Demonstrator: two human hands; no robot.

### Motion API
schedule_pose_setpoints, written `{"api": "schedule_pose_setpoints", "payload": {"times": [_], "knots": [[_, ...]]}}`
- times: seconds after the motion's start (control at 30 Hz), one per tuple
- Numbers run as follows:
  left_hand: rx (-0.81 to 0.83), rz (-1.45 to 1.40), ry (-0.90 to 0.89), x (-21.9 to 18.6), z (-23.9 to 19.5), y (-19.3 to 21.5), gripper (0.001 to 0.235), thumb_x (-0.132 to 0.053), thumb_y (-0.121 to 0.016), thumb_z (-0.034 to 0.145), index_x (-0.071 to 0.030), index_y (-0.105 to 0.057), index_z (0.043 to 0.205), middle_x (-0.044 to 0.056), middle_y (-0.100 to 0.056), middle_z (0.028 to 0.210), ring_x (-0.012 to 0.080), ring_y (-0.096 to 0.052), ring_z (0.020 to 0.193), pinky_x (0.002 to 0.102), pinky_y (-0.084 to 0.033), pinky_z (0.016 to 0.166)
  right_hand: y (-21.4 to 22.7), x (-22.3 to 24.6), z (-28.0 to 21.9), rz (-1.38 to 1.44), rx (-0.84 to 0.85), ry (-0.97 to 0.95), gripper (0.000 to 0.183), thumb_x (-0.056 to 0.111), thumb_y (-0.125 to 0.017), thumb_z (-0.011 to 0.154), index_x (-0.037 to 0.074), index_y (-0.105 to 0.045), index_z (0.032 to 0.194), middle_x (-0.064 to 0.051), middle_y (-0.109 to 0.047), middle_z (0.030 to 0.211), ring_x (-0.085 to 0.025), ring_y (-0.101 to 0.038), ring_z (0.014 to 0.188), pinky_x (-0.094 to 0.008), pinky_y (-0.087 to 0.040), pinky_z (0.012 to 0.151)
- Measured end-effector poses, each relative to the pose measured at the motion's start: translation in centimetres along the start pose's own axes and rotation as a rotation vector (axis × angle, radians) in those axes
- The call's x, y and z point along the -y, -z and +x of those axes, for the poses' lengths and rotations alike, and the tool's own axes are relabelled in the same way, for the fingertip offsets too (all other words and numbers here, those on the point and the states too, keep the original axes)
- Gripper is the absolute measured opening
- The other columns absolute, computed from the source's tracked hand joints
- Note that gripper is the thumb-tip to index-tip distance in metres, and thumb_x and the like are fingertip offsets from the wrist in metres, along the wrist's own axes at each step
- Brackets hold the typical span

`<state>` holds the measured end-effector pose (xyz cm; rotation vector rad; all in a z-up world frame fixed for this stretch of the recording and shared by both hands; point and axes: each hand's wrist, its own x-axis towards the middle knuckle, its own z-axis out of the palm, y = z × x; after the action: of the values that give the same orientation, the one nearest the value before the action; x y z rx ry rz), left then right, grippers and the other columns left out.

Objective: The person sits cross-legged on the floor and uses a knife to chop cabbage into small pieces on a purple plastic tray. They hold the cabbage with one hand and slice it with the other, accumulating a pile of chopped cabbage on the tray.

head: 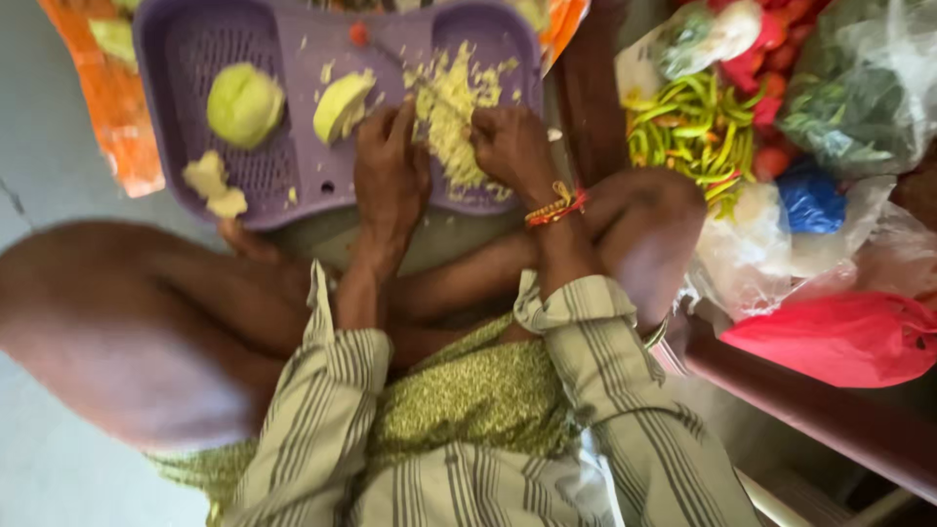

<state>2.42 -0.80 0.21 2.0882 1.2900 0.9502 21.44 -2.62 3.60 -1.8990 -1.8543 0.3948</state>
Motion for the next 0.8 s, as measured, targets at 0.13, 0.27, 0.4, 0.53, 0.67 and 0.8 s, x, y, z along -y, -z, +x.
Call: {"api": "schedule_pose_setpoints", "payload": {"times": [0.13, 0.27, 0.4, 0.53, 0.67, 0.8], "knots": [[0.017, 0.016, 0.023, 0.4, 0.5, -0.3, 0.072, -0.007, -0.078, 0.088, 0.003, -0.044, 0.151, 0.027, -0.050, 0.141, 0.0457, -0.052, 0.125, 0.048, -0.047, 0.106, 1.8, 0.3, -0.2, -0.067, -0.039, 0.010, 0.020, 0.021, -0.073, 0.089, 0.006, -0.070, 0.077, -0.017, -0.068, 0.075, -0.040, -0.067, 0.072, -0.051, -0.050, 0.063], [-0.023, -0.039, 0.098, 0.8, -0.9, -1.1, 0.081, -0.006, -0.079, 0.087, 0.006, -0.036, 0.155, 0.030, -0.046, 0.146, 0.0470, -0.048, 0.132, 0.048, -0.044, 0.112, -0.1, 1.7, -1.7, -0.051, 0.045, -0.044, 0.018, 0.022, -0.073, 0.089, 0.008, -0.070, 0.078, -0.016, -0.069, 0.076, -0.039, -0.068, 0.073, -0.050, -0.052, 0.064], [-0.004, -0.007, 0.053, 1.7, 0.7, -0.7, 0.075, 0.001, -0.075, 0.083, 0.001, -0.043, 0.151, 0.026, -0.057, 0.138, 0.0437, -0.058, 0.126, 0.047, -0.049, 0.107, -0.1, 1.5, -1.4, -0.060, -0.076, -0.023, 0.015, 0.022, -0.071, 0.085, 0.009, -0.072, 0.077, -0.015, -0.071, 0.077, -0.038, -0.069, 0.072, -0.049, -0.052, 0.062], [-0.015, -0.392, 0.248, 1.2, -0.3, -1.1, 0.067, 0.010, -0.059, 0.092, -0.005, -0.045, 0.156, 0.018, -0.070, 0.127, 0.0270, -0.075, 0.106, 0.032, -0.064, 0.092, -2.2, 2.4, -2.3, -0.155, 0.038, -0.076, 0.014, 0.026, -0.072, 0.079, 0.013, -0.076, 0.075, -0.015, -0.071, 0.072, -0.038, -0.069, 0.067, -0.050, -0.052, 0.057], [-0.146, -0.458, 0.174, 1.6, 1.0, -0.2, 0.060, 0.012, -0.058, 0.091, -0.003, -0.050, 0.149, 0.019, -0.066, 0.128, 0.0247, -0.075, 0.105, 0.031, -0.065, 0.089, -2.0, 3.1, -1.6, -0.150, -0.048, -0.044, 0.016, 0.023, -0.070, 0.082, 0.011, -0.075, 0.074, -0.015, -0.071, 0.072, -0.037, -0.070, 0.068, -0.049, -0.053, 0.058], [-0.112, -0.497, 0.306, 1.8, 0.2, -0.1, 0.058, 0.010, -0.065, 0.087, -0.002, -0.054, 0.143, 0.016, -0.070, 0.117, 0.0238, -0.074, 0.103, 0.031, -0.065, 0.088, -3.6, 3.2, -2.3, -0.171, -0.067, -0.023, 0.014, 0.022, -0.070, 0.082, 0.013, -0.077, 0.074, -0.017, -0.069, 0.069, -0.037, -0.069, 0.063, -0.046, -0.054, 0.056]]}}
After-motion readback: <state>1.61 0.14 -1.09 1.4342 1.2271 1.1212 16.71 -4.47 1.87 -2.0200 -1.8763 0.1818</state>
